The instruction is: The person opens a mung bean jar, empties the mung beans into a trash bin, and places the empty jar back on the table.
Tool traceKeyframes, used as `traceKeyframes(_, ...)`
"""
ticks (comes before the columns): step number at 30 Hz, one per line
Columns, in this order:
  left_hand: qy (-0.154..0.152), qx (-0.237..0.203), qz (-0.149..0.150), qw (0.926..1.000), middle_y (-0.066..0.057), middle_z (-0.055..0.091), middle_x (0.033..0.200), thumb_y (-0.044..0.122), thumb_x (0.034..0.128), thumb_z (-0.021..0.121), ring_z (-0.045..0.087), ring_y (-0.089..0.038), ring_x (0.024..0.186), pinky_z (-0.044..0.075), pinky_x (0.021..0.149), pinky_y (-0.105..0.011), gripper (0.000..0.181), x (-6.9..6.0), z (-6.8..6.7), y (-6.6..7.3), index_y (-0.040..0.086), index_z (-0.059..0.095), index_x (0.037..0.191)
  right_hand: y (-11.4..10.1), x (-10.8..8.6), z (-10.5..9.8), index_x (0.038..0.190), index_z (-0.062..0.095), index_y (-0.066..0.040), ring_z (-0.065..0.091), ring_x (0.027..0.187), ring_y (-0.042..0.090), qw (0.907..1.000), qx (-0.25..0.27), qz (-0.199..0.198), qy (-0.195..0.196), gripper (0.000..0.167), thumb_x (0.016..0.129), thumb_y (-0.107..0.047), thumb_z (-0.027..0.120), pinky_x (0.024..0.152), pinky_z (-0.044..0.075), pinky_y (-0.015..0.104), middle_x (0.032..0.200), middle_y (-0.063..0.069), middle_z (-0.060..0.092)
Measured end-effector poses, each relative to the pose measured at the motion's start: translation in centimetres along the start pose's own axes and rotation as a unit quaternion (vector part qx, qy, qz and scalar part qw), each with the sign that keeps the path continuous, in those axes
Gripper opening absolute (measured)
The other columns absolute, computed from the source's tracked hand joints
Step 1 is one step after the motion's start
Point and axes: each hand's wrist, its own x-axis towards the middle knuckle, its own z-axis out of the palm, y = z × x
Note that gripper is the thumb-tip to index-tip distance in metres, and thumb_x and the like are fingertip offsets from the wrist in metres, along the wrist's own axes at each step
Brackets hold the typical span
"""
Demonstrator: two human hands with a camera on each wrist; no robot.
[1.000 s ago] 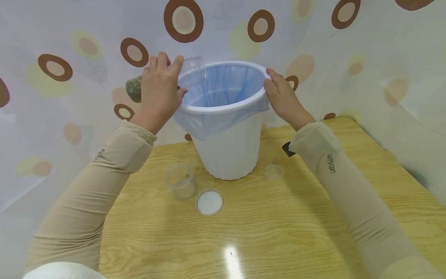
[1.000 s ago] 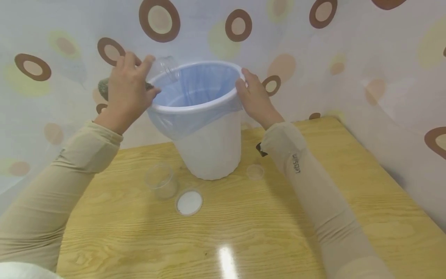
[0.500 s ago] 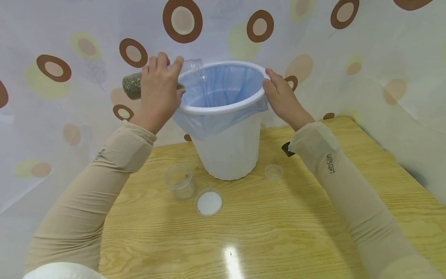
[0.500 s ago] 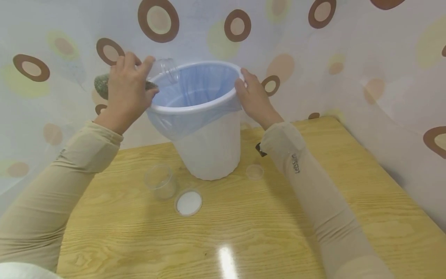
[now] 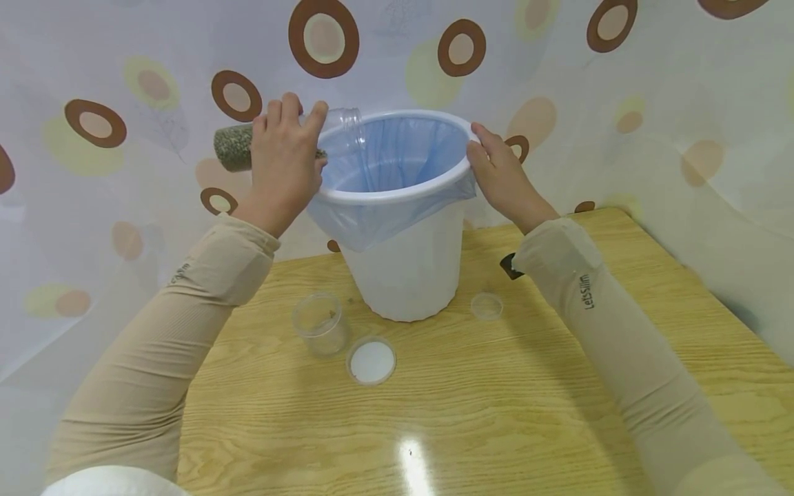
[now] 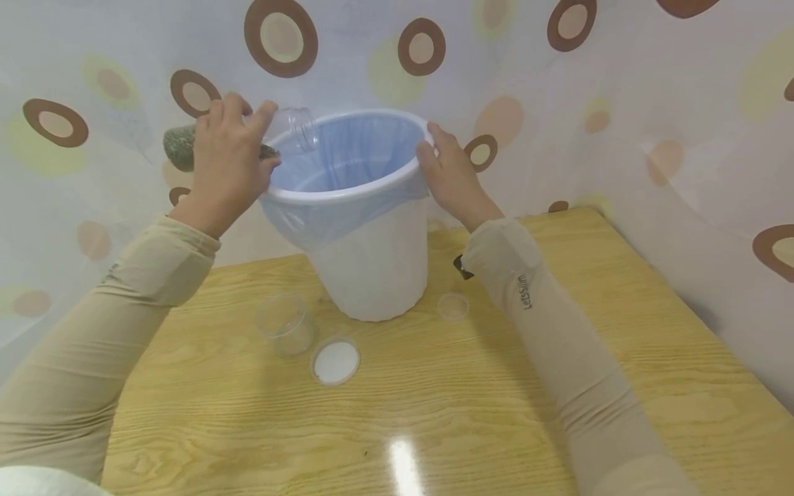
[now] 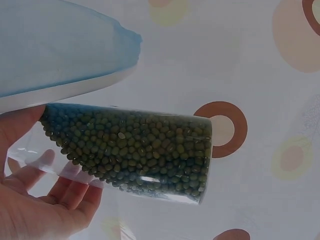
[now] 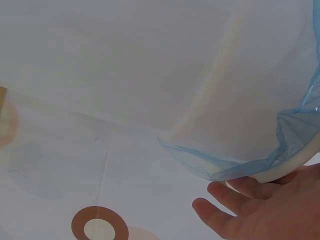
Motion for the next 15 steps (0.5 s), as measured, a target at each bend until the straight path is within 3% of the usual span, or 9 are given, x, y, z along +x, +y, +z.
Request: traceKeyframes(15, -0.031, 0.017, -0.013, 0.9993, -0.022, 0.04, 0.128, 0.011, 0.0861, 0.07, 0.036, -0.038, 0.121, 0.029, 0.102, -0.05, 0.063, 0.22, 0.01, 0.18, 0.009, 0.04, 0.142, 0.13, 0.09, 0.24, 0.153, 0.019, -0.003, 0.03, 0.138, 0.032, 1.0, 0.0, -0.005, 0.002, 0.061, 0.101, -0.034, 0.026, 0.113, 0.022, 0.046, 0.151, 0.022, 0.028)
